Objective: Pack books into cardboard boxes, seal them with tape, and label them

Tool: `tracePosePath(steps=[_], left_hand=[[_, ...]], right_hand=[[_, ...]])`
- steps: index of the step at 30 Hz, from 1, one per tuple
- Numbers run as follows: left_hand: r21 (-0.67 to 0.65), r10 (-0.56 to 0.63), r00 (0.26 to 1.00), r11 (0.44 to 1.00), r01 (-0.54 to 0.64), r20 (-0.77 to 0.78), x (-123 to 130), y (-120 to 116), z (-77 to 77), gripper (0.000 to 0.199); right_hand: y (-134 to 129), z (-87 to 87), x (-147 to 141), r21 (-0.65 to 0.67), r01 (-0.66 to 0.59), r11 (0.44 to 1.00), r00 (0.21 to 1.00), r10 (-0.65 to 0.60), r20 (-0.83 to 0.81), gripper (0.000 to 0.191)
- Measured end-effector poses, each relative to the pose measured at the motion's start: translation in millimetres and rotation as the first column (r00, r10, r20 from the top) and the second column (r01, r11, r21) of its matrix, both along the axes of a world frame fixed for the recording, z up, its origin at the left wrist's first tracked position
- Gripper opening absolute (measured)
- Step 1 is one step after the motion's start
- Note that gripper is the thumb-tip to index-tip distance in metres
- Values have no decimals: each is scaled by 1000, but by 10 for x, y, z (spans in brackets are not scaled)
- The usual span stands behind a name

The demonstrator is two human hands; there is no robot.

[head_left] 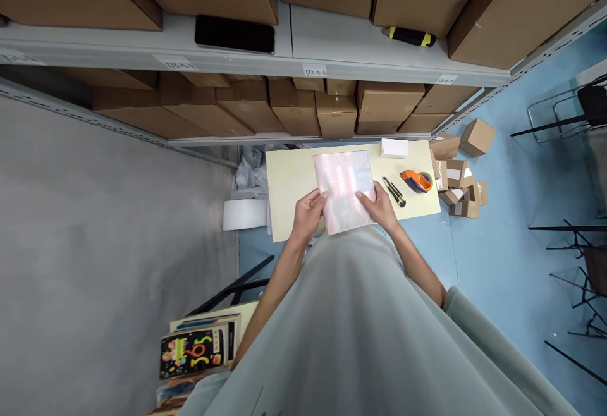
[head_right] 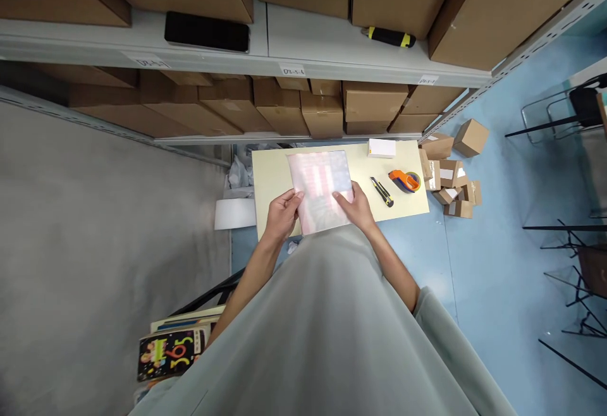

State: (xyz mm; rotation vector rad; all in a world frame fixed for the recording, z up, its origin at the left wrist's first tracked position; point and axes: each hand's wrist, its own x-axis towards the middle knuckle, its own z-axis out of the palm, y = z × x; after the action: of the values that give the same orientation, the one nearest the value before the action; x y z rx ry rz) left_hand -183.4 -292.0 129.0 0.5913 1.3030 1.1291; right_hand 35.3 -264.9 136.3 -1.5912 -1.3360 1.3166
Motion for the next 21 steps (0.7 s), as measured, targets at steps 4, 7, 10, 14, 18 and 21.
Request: tracePosePath(steps=[4,7,10,14,18,21], left_hand=[[66,71,988,996,-62,-140,116,-10,68,62],[95,28,974,995,-7,-224,259,-64,201,59],[126,-90,948,983,134,-304,347,-153,374,59],[155,-234,926,945,289,-298,300,-220,517,58],[134,-94,922,979,155,-375,129,-147,394,61],[45,28,970,999,-18,-243,-3,-91,186,71]], right_hand=[[-53,99,-104,160,-2,987,990,-20,138,62],[-134,234,-277,121,-129,984,992,125,33,61],[-177,301,-388,41,-85,996,996,83,27,68],[-122,254,-292,-16,71,997,994,-72,-85,56],[-71,198,-92,-88,73,993,968,-92,-233,63],[-100,211,-4,-214,16,977,950,-82,-303,69]])
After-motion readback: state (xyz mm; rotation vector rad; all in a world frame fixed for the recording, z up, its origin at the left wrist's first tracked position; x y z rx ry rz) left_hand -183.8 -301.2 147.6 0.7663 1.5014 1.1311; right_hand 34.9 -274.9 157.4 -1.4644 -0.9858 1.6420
